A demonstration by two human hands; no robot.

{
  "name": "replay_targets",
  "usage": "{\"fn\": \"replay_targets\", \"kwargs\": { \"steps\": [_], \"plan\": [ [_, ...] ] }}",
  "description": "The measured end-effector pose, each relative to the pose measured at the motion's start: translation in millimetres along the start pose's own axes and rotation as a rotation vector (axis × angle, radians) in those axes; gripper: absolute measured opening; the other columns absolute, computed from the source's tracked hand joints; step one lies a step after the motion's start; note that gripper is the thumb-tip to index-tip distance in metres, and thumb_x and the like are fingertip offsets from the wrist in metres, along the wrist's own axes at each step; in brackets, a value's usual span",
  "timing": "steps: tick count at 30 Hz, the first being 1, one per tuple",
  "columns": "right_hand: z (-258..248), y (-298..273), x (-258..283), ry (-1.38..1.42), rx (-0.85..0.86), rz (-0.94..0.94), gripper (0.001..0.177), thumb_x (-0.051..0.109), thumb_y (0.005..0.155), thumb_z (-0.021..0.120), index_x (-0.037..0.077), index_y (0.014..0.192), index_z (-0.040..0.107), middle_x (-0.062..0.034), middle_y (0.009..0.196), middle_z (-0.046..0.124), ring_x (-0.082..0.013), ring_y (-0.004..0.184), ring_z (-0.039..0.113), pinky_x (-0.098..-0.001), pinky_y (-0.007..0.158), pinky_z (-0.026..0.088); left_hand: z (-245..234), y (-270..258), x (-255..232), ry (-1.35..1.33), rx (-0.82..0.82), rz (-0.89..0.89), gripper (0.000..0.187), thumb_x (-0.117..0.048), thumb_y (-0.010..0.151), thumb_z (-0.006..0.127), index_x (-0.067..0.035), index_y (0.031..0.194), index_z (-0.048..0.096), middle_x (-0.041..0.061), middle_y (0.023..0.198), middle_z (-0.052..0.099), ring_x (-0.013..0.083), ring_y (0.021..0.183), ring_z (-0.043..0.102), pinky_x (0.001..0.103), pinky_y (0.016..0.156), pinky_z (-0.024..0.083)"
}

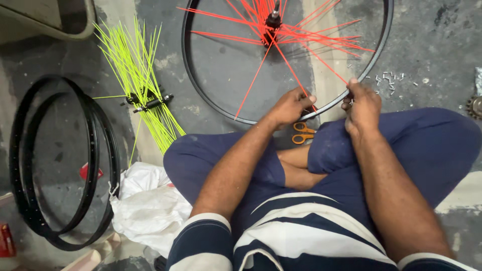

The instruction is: The person sits on the floor and laces a bicycle wheel by inserting red spokes into the hub and rim. They thread the spoke ends through the rim holes and secure them with nipples, repeating the process for multiple spokes.

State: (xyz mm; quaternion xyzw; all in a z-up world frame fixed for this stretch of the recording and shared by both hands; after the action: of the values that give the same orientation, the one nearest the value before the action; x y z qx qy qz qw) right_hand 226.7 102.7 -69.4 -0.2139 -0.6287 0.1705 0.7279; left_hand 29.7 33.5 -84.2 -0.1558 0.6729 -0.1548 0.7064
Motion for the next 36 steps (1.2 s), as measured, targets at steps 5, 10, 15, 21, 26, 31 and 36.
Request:
{"fn": "replay_targets", "kwargs": {
  "steps": [5,10,15,21,26,31,36],
  "plan": [
    [-5,6,-6,-0.083,-0.004,-0.021,0.013,0.011,0.094,0.074,0.004,0.090,0.063,-0.0016,0.076,0.057,-0.0121,0.062,0.051,-0.0273,0.055,0.043,8,6,8,-0.147,-0.105,-0.033,0.026,-0.027,0.100,0.057,-0.001,0.103,0.052,0.012,0.079,0.074,0.0182,0.070,0.075,0.034,0.062,0.062],
    [-2,4,2,-0.077,-0.033,-0.051,0.008,0.009,0.095,0.071,0.004,0.092,0.065,-0.0010,0.078,0.060,-0.0114,0.065,0.054,-0.0260,0.057,0.044,18,21,7,-0.069,-0.040,0.014,0.028,-0.028,0.099,0.063,0.000,0.101,0.061,0.011,0.080,0.075,0.0176,0.069,0.074,0.034,0.062,0.061],
    [-1,1,5,-0.088,-0.062,-0.002,0.002,0.008,0.095,0.069,0.007,0.097,0.069,0.0002,0.081,0.064,-0.0097,0.066,0.057,-0.0241,0.058,0.045,18,24,7,0.032,-0.083,0.043,0.028,-0.030,0.096,0.065,-0.003,0.101,0.066,0.009,0.076,0.076,0.0184,0.067,0.074,0.034,0.064,0.058],
    [-6,8,3,-0.073,-0.066,-0.025,0.011,0.006,0.095,0.070,0.006,0.088,0.062,-0.0020,0.076,0.060,-0.0125,0.062,0.056,-0.0266,0.056,0.045,20,25,12,0.020,-0.105,0.039,0.028,-0.031,0.094,0.067,-0.003,0.096,0.066,0.008,0.076,0.076,0.0187,0.067,0.076,0.034,0.064,0.059],
    [-5,7,4,-0.075,-0.051,-0.029,0.008,0.006,0.096,0.070,0.004,0.092,0.063,-0.0034,0.080,0.063,-0.0136,0.065,0.058,-0.0259,0.057,0.045,23,29,18,-0.023,-0.071,0.017,0.028,-0.028,0.094,0.069,0.000,0.094,0.065,0.010,0.075,0.075,0.0180,0.064,0.074,0.034,0.061,0.059],
    [0,6,8,-0.064,-0.032,-0.042,0.006,0.007,0.098,0.070,0.002,0.099,0.067,-0.0037,0.085,0.066,-0.0125,0.068,0.059,-0.0250,0.058,0.045,23,33,22,-0.222,0.026,-0.015,0.027,-0.023,0.093,0.071,0.003,0.095,0.064,0.011,0.080,0.075,0.0175,0.068,0.074,0.033,0.060,0.063],
    [9,4,14,-0.080,-0.015,-0.076,0.013,0.011,0.099,0.075,0.001,0.098,0.066,-0.0024,0.083,0.066,-0.0119,0.066,0.058,-0.0262,0.059,0.046,13,29,7,-0.158,-0.019,-0.010,0.025,-0.023,0.094,0.068,0.001,0.099,0.065,0.011,0.082,0.074,0.0170,0.068,0.074,0.032,0.059,0.061]
  ]
}}
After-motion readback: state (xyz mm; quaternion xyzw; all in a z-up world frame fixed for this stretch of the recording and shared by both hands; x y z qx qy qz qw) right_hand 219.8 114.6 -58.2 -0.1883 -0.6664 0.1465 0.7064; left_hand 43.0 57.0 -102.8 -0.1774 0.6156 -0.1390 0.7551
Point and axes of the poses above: each hand's wrist, its own y-axis towards the middle knuckle, its own z-axis out of the palm, x = y × z, the point moved 7 cm from there along y, towards the middle knuckle
